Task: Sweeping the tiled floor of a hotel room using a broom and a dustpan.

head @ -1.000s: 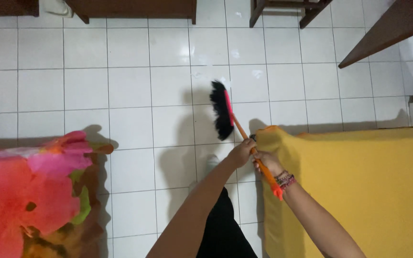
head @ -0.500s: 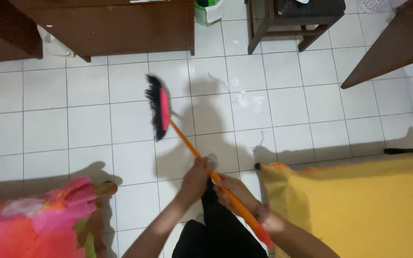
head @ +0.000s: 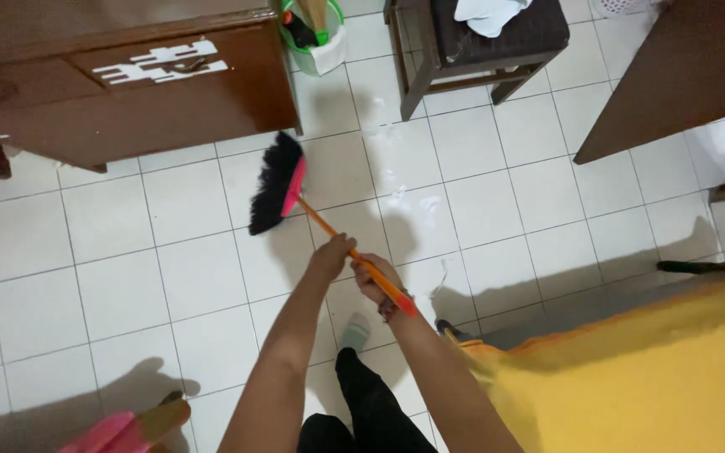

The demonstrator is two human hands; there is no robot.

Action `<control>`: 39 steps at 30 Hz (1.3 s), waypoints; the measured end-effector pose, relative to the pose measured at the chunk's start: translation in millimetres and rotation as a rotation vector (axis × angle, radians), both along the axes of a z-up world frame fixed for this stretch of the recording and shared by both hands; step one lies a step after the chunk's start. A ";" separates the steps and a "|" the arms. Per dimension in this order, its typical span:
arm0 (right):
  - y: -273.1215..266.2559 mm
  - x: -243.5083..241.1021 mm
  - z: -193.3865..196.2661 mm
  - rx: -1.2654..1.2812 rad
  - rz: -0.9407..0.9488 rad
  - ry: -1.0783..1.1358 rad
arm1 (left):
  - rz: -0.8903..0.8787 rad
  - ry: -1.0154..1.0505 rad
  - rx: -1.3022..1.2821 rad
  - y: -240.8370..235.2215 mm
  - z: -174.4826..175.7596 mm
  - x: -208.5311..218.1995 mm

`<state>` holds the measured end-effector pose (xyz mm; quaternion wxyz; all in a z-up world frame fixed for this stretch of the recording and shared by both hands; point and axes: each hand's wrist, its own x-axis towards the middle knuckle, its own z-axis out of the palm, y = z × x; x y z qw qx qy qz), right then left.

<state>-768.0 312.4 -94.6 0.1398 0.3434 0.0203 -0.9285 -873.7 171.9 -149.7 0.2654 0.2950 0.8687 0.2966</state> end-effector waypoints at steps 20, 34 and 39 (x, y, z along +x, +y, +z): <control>57.5 121.7 291.4 0.353 0.091 -0.478 | -0.785 0.093 0.177 86.6 295.2 57.9; 78.2 -212.9 -8.0 -0.262 -0.711 0.140 | -0.606 -0.316 -0.072 187.3 103.3 -278.3; 10.5 -88.6 78.9 0.078 -0.841 -0.044 | -1.036 0.014 0.234 142.2 110.6 -178.3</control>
